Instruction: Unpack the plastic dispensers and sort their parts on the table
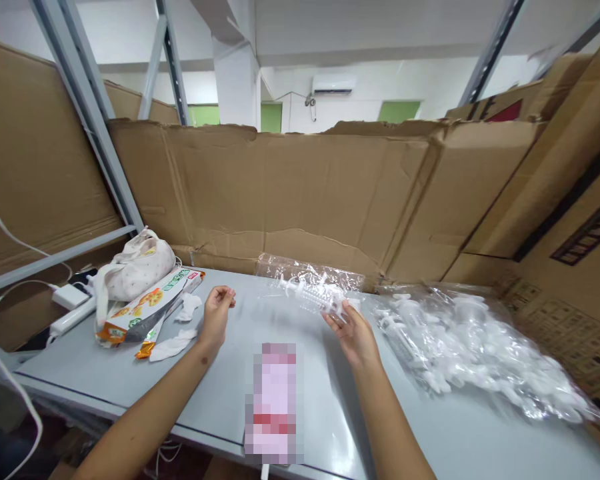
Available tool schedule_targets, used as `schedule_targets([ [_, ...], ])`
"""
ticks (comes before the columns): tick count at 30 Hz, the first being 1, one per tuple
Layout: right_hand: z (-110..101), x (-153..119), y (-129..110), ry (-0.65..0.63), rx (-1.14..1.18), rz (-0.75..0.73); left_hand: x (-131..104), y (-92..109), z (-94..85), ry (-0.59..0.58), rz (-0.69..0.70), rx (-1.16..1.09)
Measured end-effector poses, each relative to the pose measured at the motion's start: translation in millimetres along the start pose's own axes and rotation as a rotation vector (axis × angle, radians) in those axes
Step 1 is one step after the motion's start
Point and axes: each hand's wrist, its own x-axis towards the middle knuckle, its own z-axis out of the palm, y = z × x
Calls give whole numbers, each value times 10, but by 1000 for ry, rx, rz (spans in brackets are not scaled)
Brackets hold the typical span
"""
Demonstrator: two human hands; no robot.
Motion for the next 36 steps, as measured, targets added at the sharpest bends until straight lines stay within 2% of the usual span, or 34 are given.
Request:
schedule_targets([
  [1,0,-1,9,6,-6,-9,-42,47,6,-17,129,46],
  [3,7,-9,36,3,-29,-17,-130,124,25,-140,316,131],
  [5,23,-29,69,-30,-63,-10,-185,137,48,-289,317,147],
  [7,42,-54,99,-72,-100,3,-174,77,64,-348,174,112],
  [11,63,-87,114,-135,-156,14,-21,-74,41,-286,-253,-32],
  [13,60,-88,105,-147,-163,21,41,-67,7,-298,-378,-110],
  [15,54,-84,95,-150,-160,29,62,0,-25,-369,-429,-138],
  [19,48,-76,89,-143,-165,42,32,180,-62,-558,-394,-143],
  [25,49,-69,77,-127,-154,61,12,320,-104,-705,-383,-331],
  [30,60,-93,53,-168,-178,77,20,297,-116,-790,-433,-129],
  [32,64,-106,47,-197,-195,87,11,289,-107,-830,-371,-56],
  [36,61,-117,43,-270,-222,112,-18,306,-83,-809,-170,133],
])
